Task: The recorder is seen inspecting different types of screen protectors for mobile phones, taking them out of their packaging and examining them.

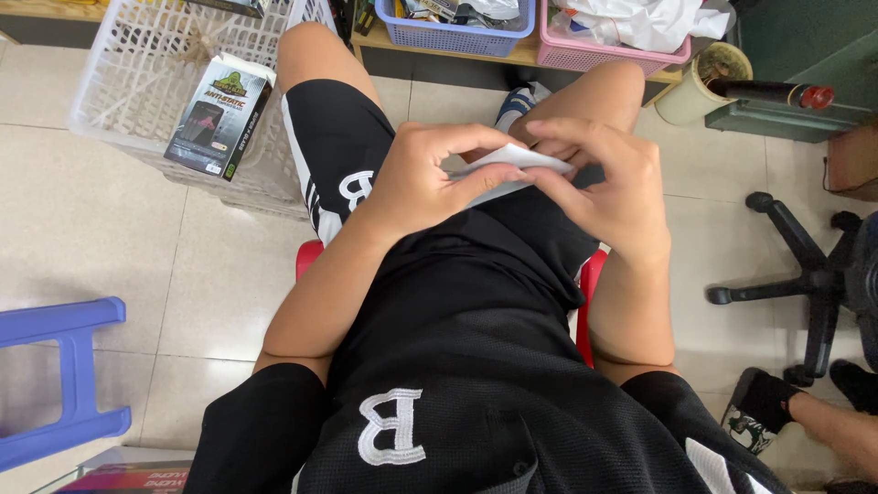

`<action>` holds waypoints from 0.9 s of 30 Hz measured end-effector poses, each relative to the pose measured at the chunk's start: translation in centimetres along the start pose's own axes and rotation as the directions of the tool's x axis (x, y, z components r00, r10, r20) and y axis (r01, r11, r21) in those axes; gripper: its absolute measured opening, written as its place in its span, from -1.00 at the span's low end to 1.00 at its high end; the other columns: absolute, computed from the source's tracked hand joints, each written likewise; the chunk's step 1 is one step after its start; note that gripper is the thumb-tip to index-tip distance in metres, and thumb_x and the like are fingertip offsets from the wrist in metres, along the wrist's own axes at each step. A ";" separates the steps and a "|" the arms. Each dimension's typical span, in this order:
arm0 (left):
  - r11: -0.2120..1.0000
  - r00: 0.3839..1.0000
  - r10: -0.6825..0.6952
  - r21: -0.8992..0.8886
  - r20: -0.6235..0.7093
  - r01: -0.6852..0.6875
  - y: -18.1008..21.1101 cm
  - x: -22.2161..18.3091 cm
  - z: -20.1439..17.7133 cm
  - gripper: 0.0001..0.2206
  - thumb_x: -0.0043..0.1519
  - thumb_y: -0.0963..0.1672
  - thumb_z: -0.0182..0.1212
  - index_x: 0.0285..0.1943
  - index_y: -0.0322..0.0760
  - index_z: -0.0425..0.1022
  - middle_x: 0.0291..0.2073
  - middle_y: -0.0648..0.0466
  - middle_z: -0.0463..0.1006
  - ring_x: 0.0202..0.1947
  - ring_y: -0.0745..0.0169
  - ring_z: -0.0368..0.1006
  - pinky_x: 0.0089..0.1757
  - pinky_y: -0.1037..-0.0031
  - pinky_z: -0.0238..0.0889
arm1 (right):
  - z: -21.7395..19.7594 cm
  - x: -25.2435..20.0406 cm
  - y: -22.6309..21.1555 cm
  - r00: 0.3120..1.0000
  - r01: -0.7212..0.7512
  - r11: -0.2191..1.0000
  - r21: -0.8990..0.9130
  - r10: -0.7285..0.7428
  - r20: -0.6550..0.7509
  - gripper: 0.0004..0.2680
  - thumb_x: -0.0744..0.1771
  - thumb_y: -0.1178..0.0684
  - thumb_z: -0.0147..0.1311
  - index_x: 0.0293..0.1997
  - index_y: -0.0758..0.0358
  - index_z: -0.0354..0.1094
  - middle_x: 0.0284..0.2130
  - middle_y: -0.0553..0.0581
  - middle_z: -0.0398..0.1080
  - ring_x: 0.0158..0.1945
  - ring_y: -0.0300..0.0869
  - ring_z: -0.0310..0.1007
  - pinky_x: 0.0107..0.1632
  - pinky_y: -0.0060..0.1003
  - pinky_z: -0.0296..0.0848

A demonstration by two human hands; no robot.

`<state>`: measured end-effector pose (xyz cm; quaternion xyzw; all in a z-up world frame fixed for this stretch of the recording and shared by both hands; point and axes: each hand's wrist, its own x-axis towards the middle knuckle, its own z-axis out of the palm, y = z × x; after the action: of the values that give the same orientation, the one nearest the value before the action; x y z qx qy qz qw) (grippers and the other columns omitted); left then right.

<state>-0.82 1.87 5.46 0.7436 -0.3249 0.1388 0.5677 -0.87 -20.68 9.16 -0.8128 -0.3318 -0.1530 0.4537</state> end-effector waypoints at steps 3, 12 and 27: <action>0.994 0.994 -0.007 0.108 0.105 -0.005 -1.1 1.1 -4.1 -0.70 0.24 -0.08 0.45 0.07 -0.32 0.63 -0.11 0.02 0.70 -0.19 0.31 0.63 -0.17 0.51 0.45 | 0.0 -0.2 0.9 0.997 0.026 0.992 -0.127 -0.017 0.079 -0.83 0.31 0.24 0.37 -0.04 0.36 0.53 -0.22 0.16 0.56 -0.26 -0.17 0.55 -0.25 -0.39 0.47; 0.486 0.832 -0.114 0.700 -0.543 0.523 -28.6 -8.7 -21.7 -0.58 0.24 -0.02 0.50 0.21 -0.24 0.54 0.21 -0.14 0.48 0.26 -0.20 0.29 0.22 0.08 0.19 | -0.8 -0.7 2.8 0.997 0.067 0.986 -0.150 -0.070 -0.014 -0.89 0.37 0.28 0.33 -0.07 0.38 0.49 -0.21 0.17 0.52 -0.20 -0.15 0.55 -0.13 -0.39 0.47; 0.491 0.794 -0.233 0.637 -0.562 0.595 -17.4 -8.9 -21.1 -0.06 -0.09 -0.06 0.71 0.53 -0.06 0.23 0.27 -0.09 0.29 0.28 -0.16 0.33 0.13 0.12 0.32 | -0.7 -1.3 5.3 0.999 0.030 0.993 0.116 -0.028 -0.018 -0.88 0.41 0.35 0.24 0.00 0.45 0.37 -0.10 0.20 0.44 -0.09 -0.20 0.52 -0.06 -0.43 0.54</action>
<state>7.08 27.00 -6.06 0.9251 0.0888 0.2722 0.2495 1.78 -23.73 5.47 -0.7787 -0.3483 -0.1468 0.5008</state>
